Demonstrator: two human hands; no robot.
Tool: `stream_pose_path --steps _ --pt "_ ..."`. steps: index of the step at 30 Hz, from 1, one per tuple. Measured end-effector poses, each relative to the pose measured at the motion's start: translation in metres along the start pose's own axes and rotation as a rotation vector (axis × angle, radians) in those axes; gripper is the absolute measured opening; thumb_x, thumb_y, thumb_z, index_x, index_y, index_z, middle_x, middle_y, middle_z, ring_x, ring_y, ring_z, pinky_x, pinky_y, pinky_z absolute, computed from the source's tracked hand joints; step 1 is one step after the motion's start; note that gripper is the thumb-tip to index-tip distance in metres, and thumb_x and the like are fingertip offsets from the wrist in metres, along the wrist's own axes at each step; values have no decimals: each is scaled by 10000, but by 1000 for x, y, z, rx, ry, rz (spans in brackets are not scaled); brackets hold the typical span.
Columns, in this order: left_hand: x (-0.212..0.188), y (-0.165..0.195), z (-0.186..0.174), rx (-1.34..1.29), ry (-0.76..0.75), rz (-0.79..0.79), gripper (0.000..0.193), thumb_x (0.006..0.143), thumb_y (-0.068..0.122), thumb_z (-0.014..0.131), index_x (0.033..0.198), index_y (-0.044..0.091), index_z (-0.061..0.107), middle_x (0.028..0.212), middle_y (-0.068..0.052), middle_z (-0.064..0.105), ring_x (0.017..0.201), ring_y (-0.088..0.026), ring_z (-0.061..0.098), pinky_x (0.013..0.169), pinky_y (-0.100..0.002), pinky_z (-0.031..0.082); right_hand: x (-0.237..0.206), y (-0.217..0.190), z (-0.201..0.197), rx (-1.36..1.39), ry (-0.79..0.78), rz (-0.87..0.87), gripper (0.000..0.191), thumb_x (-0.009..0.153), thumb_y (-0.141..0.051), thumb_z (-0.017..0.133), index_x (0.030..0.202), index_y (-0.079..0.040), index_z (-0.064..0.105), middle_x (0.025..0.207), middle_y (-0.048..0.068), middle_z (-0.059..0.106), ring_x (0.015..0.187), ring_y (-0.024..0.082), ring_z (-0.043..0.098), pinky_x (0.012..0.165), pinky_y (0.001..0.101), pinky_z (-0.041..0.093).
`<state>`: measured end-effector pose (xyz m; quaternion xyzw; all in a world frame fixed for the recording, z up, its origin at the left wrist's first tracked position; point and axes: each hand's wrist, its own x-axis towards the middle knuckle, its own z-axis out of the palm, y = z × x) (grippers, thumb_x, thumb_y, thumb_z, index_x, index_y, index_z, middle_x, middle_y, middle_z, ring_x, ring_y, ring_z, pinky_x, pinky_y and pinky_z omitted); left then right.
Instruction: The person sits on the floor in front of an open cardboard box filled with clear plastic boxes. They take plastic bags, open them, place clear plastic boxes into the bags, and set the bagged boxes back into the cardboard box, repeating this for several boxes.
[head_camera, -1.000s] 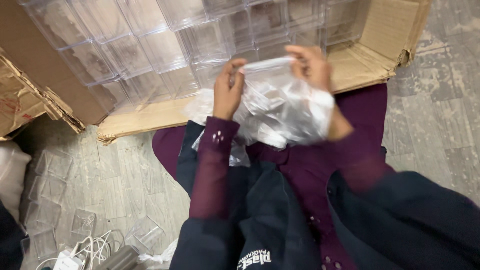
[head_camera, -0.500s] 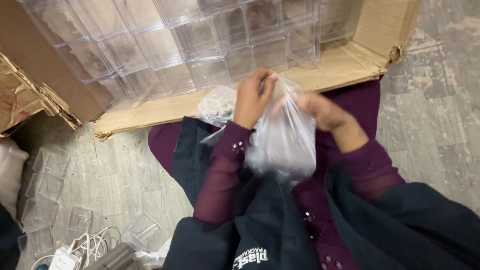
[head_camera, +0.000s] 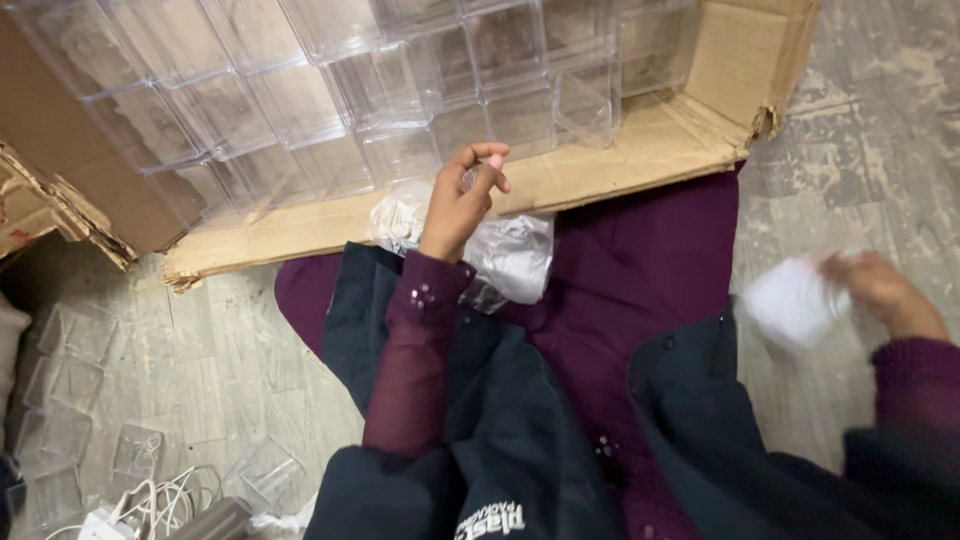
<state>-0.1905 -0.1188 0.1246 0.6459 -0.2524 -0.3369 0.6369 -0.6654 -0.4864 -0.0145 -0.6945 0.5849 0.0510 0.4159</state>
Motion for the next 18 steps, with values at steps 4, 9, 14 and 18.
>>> stream_pose_path --steps 4,9,14,18 --pt "-7 4 -10 -29 -31 13 276 1032 225 605 1258 72 639 809 0 661 538 -10 393 493 -191 322 44 -64 -18 949 399 -166 762 983 -459 678 1423 -22 236 1408 154 488 1272 284 552 1001 470 495" --pt "-9 2 -23 -127 -23 -24 312 1043 239 587 1304 69 602 845 -19 658 533 -14 381 485 -188 305 20 -181 -10 1117 357 -708 453 1051 -393 723 1275 -57 519 1227 98 627 1095 200 628 941 360 536" --pt "-9 0 -23 -197 -16 -14 336 1061 264 547 1334 72 583 864 -34 663 556 -16 399 492 -182 309 -99 -306 116 620 -106 -1301 432 1143 -487 551 1128 -68 657 1297 83 689 1217 189 646 1108 330 512" --pt "-5 0 -31 -322 15 44 381 1093 323 495 1330 34 568 883 -55 654 594 -51 463 503 -202 350 -152 -363 206 618 -800 -869 611 929 -194 698 1466 -112 418 1365 35 591 1219 111 596 986 290 527"
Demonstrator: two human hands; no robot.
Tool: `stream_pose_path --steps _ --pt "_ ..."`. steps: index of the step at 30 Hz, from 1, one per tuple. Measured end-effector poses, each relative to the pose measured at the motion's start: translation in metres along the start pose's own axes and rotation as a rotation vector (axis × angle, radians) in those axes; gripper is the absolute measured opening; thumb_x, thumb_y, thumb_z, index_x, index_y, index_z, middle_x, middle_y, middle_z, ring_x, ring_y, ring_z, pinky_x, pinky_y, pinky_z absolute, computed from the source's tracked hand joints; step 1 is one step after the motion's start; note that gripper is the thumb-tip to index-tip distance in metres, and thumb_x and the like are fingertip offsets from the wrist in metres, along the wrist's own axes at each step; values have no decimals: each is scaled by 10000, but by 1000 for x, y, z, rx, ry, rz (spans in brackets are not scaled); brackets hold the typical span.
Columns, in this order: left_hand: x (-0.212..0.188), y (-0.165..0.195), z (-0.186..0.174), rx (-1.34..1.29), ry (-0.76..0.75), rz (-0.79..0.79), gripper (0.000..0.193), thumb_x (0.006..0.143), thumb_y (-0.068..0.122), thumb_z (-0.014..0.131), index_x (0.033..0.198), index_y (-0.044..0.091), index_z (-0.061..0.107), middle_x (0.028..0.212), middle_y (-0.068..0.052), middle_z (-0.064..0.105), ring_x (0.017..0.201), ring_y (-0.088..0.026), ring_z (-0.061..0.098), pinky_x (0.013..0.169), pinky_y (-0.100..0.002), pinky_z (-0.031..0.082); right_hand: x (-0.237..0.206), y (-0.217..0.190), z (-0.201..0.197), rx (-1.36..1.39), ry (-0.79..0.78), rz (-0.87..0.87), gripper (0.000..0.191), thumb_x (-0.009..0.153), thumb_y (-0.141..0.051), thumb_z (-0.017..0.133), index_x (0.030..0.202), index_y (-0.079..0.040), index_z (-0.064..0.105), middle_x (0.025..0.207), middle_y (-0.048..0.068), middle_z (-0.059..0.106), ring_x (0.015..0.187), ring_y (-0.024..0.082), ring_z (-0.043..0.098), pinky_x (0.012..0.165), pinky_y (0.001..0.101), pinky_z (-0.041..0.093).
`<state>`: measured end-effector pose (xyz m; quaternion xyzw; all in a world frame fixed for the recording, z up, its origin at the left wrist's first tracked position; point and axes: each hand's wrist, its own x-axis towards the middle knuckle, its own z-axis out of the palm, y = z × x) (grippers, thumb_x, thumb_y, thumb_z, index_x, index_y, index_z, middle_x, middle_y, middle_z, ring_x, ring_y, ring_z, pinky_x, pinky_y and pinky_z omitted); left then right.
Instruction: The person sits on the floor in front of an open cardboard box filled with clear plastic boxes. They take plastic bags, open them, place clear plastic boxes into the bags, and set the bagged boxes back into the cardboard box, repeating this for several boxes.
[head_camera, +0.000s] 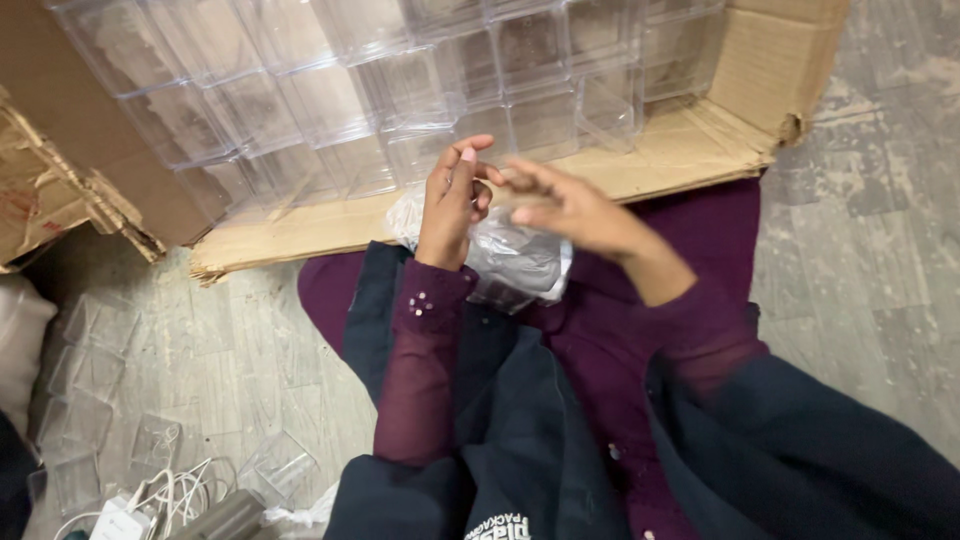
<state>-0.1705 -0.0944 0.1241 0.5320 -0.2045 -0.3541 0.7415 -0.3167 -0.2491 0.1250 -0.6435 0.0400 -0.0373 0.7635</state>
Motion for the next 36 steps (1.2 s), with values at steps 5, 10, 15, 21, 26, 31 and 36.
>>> stream_pose_path --steps 5,10,15,21,26,31,36 --pt "3 -7 -12 -155 79 68 497 1108 397 453 1336 -32 560 981 -108 679 839 -136 638 742 -270 539 13 27 23 -81 161 9 286 970 -108 746 1209 37 685 1024 89 707 899 88 642 815 252 536" --pt "0 -26 -17 -306 121 96 505 1086 423 437 1297 -23 547 1044 -159 702 920 -211 683 847 -340 580 6 4 22 -6 265 38 234 1037 -172 651 1138 24 729 1052 71 750 945 113 684 841 260 556" --pt "7 -39 -9 -274 202 146 515 1110 453 409 1265 -14 562 971 -164 689 841 -214 673 775 -348 575 -7 -42 25 -583 128 -411 538 870 -133 763 1324 74 563 1207 148 667 1115 225 611 854 336 504" --pt "-4 -35 -8 -330 101 88 434 1059 359 513 1303 2 535 996 -145 705 882 -181 697 819 -330 582 9 -28 35 -617 370 -45 163 901 -123 794 1020 -20 750 922 72 790 777 123 714 722 268 573" --pt "-20 -34 -11 -72 38 102 332 990 110 726 1286 -30 673 1082 -122 746 1028 -157 701 938 -285 535 11 -18 25 -670 438 -168 134 945 -98 733 1050 -18 754 888 75 770 774 117 724 687 267 556" --pt "-21 -29 -9 37 183 124 268 1005 176 684 1193 -4 745 1050 -34 762 971 -82 647 866 -231 492 5 -19 30 -849 458 -178 121 988 -86 702 1067 2 732 837 132 728 690 158 678 634 313 513" --pt "-24 -33 -15 -35 65 35 265 1029 229 654 1119 -1 748 961 10 722 877 -52 618 804 -220 485 19 -6 29 -650 481 -287 118 1043 -99 654 1070 15 672 856 62 734 741 103 693 632 274 519"
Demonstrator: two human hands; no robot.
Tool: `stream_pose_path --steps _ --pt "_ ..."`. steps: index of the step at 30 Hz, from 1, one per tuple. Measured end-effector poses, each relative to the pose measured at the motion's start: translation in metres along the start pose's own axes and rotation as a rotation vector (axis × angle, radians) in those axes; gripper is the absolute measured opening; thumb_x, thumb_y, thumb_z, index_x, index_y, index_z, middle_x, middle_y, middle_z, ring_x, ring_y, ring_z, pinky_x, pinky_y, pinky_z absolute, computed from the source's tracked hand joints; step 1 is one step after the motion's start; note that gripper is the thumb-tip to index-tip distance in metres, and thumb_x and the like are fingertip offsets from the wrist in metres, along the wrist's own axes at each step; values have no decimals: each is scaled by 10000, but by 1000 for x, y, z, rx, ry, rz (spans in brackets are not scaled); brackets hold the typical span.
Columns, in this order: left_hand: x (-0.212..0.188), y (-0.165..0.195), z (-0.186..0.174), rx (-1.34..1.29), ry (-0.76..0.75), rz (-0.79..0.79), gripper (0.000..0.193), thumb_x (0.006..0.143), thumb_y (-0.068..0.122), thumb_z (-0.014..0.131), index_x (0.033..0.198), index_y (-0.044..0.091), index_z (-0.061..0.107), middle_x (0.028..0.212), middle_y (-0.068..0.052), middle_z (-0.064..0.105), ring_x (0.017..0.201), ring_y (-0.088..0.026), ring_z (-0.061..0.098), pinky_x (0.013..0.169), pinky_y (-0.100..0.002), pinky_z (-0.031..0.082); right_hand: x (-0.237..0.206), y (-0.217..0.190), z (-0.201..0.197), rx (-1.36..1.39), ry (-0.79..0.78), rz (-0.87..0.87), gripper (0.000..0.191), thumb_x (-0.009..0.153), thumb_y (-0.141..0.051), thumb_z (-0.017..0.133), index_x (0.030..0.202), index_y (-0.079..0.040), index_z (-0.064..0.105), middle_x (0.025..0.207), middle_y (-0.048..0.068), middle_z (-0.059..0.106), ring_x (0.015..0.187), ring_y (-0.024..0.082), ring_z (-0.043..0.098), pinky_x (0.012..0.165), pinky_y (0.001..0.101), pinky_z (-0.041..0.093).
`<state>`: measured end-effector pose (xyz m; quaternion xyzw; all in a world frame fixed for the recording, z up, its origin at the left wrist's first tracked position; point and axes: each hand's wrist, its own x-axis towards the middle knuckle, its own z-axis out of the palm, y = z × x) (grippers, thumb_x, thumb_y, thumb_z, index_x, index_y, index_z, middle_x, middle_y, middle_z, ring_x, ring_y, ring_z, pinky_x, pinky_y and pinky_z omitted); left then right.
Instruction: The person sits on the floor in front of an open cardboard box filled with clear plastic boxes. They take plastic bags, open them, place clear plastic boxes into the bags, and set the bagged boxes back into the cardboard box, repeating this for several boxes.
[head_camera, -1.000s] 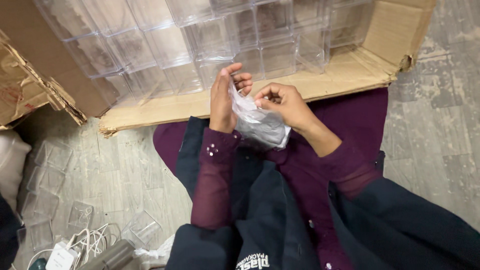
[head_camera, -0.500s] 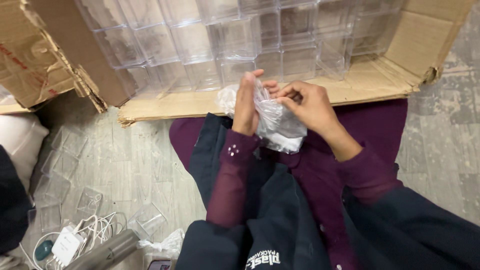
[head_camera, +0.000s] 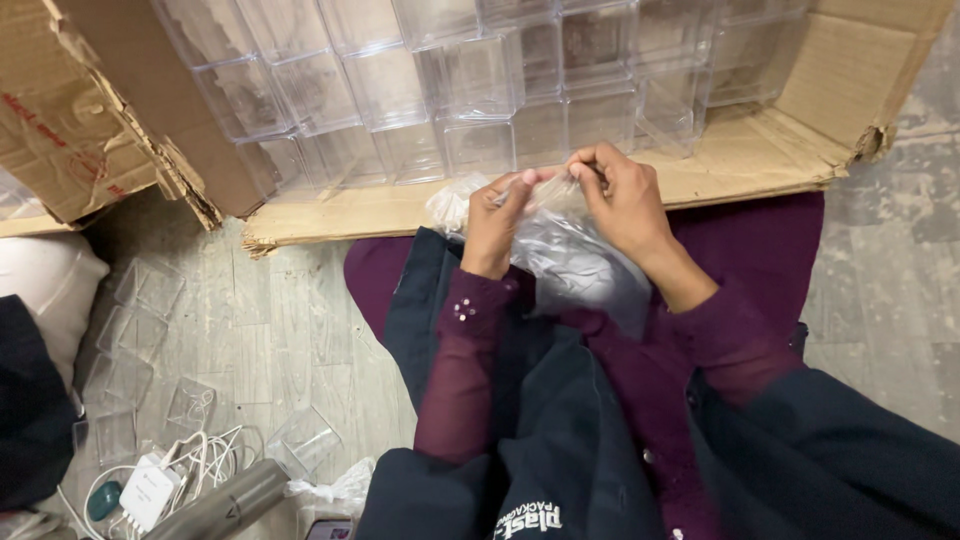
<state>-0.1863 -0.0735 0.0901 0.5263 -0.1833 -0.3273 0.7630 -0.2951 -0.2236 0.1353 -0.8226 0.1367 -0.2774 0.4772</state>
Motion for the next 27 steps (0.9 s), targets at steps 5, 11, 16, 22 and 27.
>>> stream_pose_path --steps 5,11,16,22,27 --pt "0 -3 -36 -48 -96 -86 196 1027 266 660 1026 73 687 888 46 623 791 -45 557 729 -225 462 3 37 2 652 -296 450 232 1049 -223 664 973 -7 695 726 9 577 617 75 493 568 240 395" --pt "31 42 -113 272 -315 -28 225 1007 255 757 959 98 604 898 54 543 776 -60 489 679 -241 404 32 60 -7 1264 -374 365 265 1008 -273 699 915 -25 712 849 44 674 759 117 637 719 281 548" --pt "118 48 -124 860 20 167 242 950 240 674 1103 60 726 942 -109 719 877 -216 707 787 -348 545 117 50 39 943 -219 274 92 974 -51 691 1052 -13 723 992 68 722 803 124 641 726 294 556" --pt "181 26 -99 1306 484 315 258 947 228 620 1083 25 704 937 -266 696 896 -469 658 783 -544 498 152 49 87 -308 260 -312 355 920 73 613 1229 -47 737 1054 198 681 900 353 696 812 418 558" --pt "153 33 -76 1087 524 277 245 1023 224 556 1141 45 676 924 -231 717 896 -413 686 821 -498 507 138 43 65 -239 232 -189 353 919 55 613 1227 -66 736 1079 169 723 952 353 717 837 415 558"
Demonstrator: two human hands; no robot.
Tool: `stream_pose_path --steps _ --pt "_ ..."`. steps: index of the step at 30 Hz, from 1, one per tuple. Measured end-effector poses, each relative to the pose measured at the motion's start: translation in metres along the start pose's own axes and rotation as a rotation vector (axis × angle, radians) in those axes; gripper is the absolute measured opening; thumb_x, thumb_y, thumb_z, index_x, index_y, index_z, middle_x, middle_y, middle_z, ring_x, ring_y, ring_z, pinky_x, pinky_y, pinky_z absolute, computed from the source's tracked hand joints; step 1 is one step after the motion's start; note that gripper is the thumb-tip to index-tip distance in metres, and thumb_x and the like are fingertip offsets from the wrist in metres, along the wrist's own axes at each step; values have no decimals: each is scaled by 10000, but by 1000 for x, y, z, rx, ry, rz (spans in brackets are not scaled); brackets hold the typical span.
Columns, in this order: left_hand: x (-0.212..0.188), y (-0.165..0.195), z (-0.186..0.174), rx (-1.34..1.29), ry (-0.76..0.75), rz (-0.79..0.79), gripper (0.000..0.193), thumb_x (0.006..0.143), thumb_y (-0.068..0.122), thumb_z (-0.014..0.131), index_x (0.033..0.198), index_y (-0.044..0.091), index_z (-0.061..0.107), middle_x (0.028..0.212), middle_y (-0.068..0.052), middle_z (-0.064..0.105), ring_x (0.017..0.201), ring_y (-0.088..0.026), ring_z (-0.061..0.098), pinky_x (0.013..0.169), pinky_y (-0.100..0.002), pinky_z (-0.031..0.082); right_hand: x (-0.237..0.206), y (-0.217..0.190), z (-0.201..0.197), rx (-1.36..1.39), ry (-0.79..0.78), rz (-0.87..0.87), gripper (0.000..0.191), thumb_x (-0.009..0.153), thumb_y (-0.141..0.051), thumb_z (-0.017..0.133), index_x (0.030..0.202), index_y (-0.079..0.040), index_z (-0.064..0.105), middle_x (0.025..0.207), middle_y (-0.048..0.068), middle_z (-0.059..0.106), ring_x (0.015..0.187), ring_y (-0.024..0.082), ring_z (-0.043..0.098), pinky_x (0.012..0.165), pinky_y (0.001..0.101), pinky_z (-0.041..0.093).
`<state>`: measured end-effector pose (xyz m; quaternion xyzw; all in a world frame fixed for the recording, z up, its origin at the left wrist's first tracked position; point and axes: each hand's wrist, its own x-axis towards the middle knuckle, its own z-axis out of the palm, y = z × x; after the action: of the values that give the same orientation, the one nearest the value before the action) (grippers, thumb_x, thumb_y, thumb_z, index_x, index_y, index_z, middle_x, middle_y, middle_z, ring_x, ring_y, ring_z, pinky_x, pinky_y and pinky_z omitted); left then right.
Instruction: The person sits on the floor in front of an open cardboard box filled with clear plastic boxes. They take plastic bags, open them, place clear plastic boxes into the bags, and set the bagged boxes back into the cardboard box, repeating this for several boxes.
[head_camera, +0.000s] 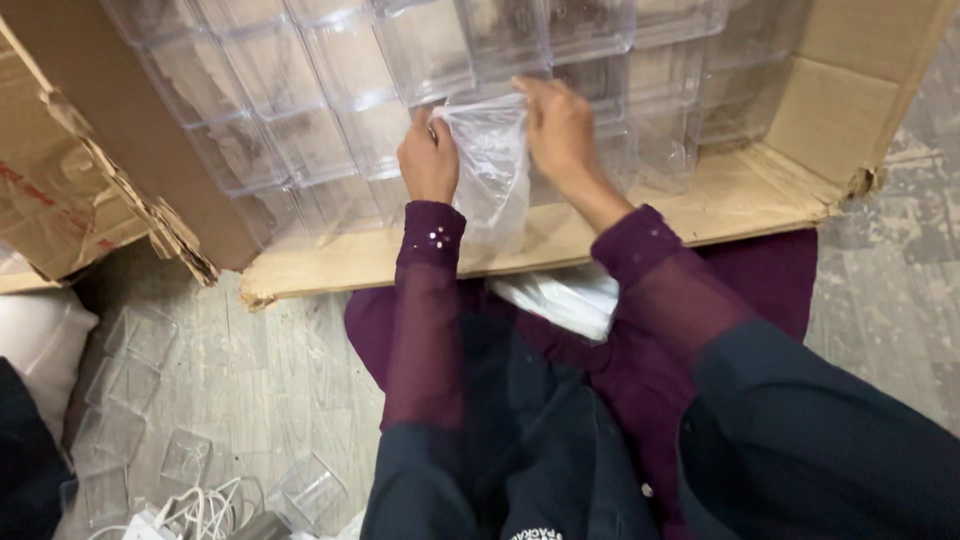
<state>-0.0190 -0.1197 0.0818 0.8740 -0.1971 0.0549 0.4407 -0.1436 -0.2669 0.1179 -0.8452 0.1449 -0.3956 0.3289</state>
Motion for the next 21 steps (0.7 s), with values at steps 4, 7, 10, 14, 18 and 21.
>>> stream_pose_path --steps 4,7,10,14,18,21 --pt "-40 36 -25 -340 -34 37 274 1005 204 564 1215 37 619 992 -127 717 782 -306 659 751 -413 531 -27 -21 -49 82 18 100 331 969 56 583 1224 -85 740 1119 133 739 873 272 729 761 369 553" --pt "-80 57 -30 -518 -139 290 260 1045 169 517 1247 46 626 1071 -51 699 910 -202 639 823 -364 511 -63 -35 -98 124 -27 256 275 1020 9 608 1248 -81 734 1020 106 738 731 247 627 670 334 498" --pt "-137 70 -14 -846 -460 -131 246 1048 165 537 1211 62 691 768 59 538 629 -56 423 564 -232 350 -106 -28 -151 101 53 84 221 1057 34 599 1241 -23 706 1106 126 689 1001 196 684 882 292 545" --pt "-181 75 16 -931 -563 -116 207 1076 158 545 1139 56 714 829 47 601 688 -47 498 616 -232 408 -159 8 -178 670 57 619 120 1072 -45 609 1148 -53 701 1056 104 699 921 164 643 835 286 535" --pt "-182 76 19 -362 -412 34 237 1001 206 578 1142 74 716 784 -81 701 685 -153 661 657 -319 510 -169 41 -167 -74 -82 134 263 877 -141 750 1102 -18 690 1064 145 693 974 298 699 838 393 562" --pt "-175 88 18 -245 -401 40 275 1062 288 585 1089 59 736 846 -180 713 793 -310 707 722 -389 506 -156 36 -171 441 -123 487 360 917 -271 735 1171 -26 661 1082 145 705 971 306 709 838 420 578"
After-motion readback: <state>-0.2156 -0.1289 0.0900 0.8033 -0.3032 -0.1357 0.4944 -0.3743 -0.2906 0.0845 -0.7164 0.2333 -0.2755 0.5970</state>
